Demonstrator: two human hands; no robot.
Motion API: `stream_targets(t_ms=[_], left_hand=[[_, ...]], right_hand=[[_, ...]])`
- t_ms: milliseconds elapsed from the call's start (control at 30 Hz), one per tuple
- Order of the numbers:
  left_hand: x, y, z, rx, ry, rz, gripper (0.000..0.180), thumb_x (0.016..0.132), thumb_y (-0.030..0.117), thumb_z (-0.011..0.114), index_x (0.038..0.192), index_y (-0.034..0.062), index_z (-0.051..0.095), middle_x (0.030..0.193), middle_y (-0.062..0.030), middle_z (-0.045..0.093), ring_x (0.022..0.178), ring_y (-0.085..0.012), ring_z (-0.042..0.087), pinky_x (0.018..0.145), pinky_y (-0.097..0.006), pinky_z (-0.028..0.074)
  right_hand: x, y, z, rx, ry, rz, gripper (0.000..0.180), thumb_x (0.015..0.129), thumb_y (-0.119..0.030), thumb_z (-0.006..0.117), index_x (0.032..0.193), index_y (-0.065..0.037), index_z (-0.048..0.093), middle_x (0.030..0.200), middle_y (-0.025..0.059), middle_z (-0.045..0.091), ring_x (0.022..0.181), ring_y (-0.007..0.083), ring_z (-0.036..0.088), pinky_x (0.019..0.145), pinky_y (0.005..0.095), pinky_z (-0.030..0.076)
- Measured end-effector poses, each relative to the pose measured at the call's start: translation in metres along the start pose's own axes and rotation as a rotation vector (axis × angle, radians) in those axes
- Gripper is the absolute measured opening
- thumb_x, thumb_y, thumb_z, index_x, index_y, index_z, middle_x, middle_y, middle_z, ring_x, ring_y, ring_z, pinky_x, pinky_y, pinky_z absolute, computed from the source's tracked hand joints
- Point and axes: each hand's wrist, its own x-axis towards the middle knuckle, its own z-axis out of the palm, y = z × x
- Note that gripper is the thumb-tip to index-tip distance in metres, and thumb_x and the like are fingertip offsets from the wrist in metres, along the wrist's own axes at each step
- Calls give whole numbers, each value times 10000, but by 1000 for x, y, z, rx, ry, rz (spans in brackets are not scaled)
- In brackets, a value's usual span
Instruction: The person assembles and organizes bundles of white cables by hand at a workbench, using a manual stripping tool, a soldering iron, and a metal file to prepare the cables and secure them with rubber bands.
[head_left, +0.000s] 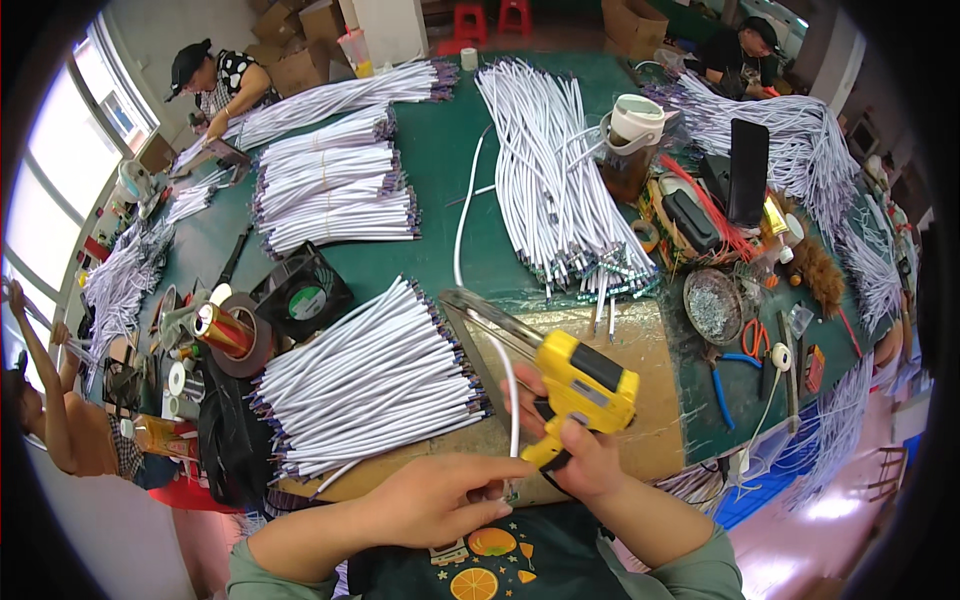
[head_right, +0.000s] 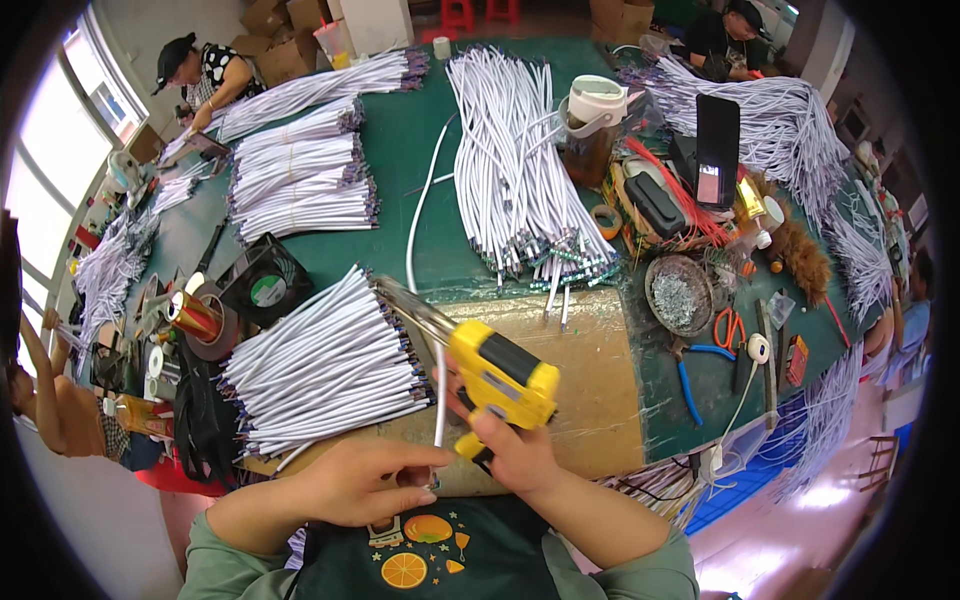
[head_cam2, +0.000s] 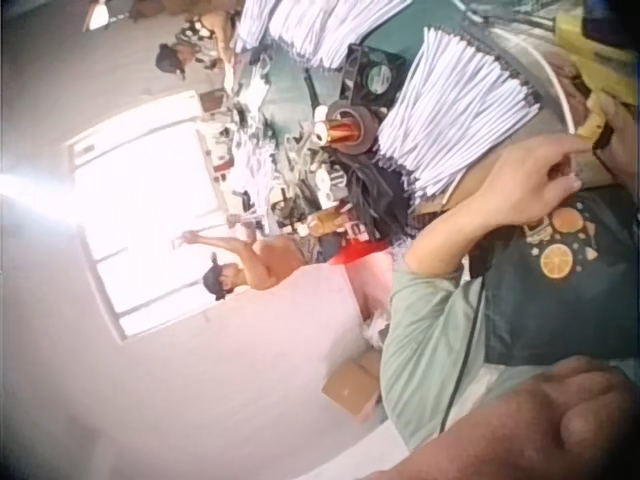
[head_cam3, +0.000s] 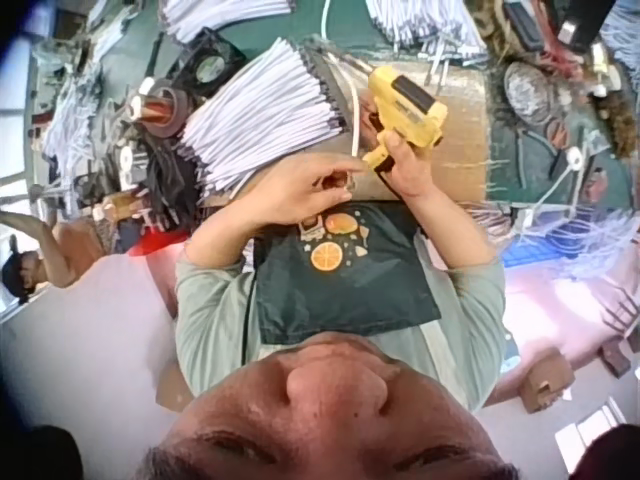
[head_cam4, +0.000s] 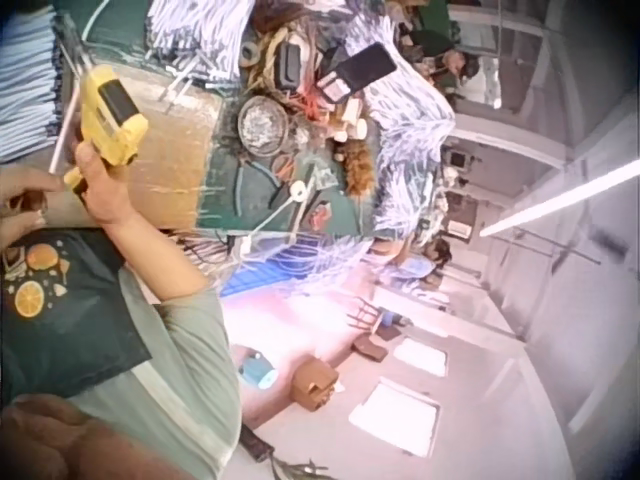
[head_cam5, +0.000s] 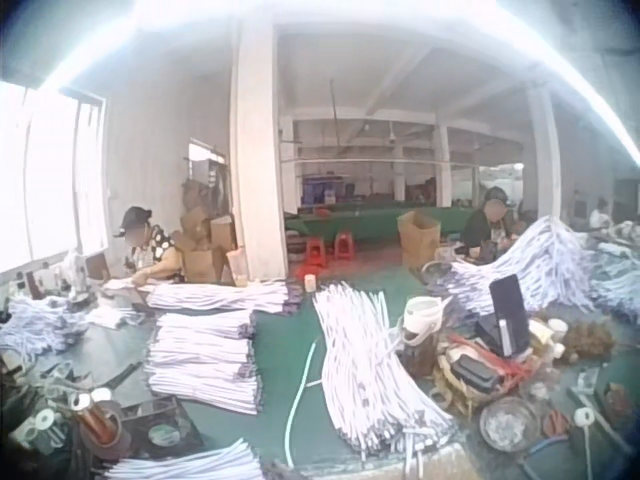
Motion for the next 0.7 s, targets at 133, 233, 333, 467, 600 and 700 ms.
stream_targets(t_ms=[133,233,333,467,600,700], left_hand=[[25,-14,-10,-91,161,63,353,875,147,682,1212,76,604,844,-62,636,719,-160,633,626,-320,513],[53,-20,-46,-691,370,-70,241,854,25,667,1090,11,626,845,-85,648,624,-127,611,531,-248,500],[83,-34,-85,-998,732,259,234,883,18,624,1111,30,571,836,-77,641,630,-135,614,533,-236,514],[93,-25,-103,-1187,997,431,192,919,30,586,1098,33,516,878,-87,623,696,-173,628,605,-294,538],[75,-40,-40,-865,865,414,226,875,1,616,1058,24,486,908,-120,623,725,-208,642,651,-338,550],[39,-64,11,-730,602,-14,232,863,-22,645,1052,-3,511,892,-136,648,784,-193,659,712,-310,565]], right_hand=[[29,-2,7,-12,31,-103,750,884,-319,664,1464,-31,285,1454,194,405,1334,343,420,1110,462,353],[30,-8,-17,-73,160,-172,712,912,-314,601,1472,-28,268,1456,199,400,1337,372,415,1106,478,354],[12,-32,-40,35,231,-260,639,901,-241,619,1435,-37,334,1409,162,451,1311,344,447,1076,447,391],[-20,-60,-66,-37,347,-393,783,903,-385,598,1491,-39,212,1483,220,347,1361,396,374,1114,495,323],[-49,-77,-80,-139,422,-499,756,897,-467,591,1440,-33,294,1484,220,354,1355,391,383,1110,485,343],[-61,-75,-80,-151,451,-492,727,886,-475,603,1398,-30,342,1478,219,361,1329,376,422,1088,479,382]])
